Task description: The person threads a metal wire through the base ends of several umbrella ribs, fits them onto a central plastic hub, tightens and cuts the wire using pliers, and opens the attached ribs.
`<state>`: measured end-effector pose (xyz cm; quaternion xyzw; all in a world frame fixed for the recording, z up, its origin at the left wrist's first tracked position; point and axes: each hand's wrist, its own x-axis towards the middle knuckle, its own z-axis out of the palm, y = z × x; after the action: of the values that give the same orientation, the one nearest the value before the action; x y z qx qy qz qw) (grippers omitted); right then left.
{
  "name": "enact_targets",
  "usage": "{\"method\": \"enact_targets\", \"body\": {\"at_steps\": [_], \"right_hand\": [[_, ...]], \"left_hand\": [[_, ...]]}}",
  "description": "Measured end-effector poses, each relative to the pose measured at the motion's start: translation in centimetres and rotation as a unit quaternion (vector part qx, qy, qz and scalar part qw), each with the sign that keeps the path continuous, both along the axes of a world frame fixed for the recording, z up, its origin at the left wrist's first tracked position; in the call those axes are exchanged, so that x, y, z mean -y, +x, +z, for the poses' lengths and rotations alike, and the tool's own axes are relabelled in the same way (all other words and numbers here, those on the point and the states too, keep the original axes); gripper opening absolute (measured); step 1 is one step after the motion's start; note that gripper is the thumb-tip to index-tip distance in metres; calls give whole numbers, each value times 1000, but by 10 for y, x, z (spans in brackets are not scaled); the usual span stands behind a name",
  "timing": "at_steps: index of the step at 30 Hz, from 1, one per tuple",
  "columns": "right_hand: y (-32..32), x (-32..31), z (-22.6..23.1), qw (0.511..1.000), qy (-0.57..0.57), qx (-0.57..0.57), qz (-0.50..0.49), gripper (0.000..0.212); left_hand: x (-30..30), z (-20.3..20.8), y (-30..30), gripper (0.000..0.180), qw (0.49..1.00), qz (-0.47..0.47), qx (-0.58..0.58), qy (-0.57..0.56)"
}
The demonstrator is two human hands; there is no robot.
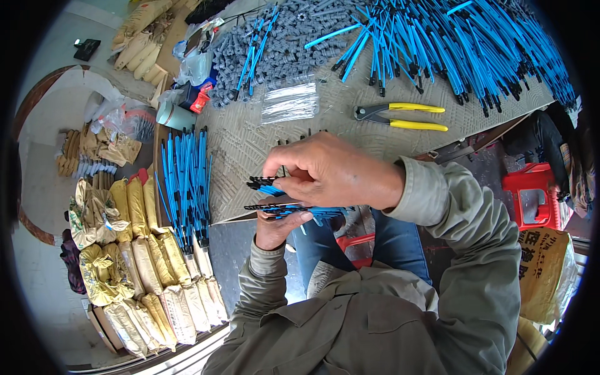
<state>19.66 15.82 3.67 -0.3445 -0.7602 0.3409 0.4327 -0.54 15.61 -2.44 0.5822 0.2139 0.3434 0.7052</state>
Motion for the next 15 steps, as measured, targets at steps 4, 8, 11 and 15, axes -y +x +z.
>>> {"method": "enact_targets", "body": {"at_steps": [4,8,11,15], "right_hand": [[0,-4,0,1000,9,-2,23,22],[4,-8,24,993,-77,80,51,19],[6,-10,37,989,-73,116,64,18],[4,-14,32,990,-37,115,73,18]], "left_hand": [[2,4,0,24,1000,-2,-20,18],[-1,6,2,25,1000,0,-22,19],[0,8,3,25,999,-1,-24,24],[-2,10,3,24,999,-16,-16,45]]}}
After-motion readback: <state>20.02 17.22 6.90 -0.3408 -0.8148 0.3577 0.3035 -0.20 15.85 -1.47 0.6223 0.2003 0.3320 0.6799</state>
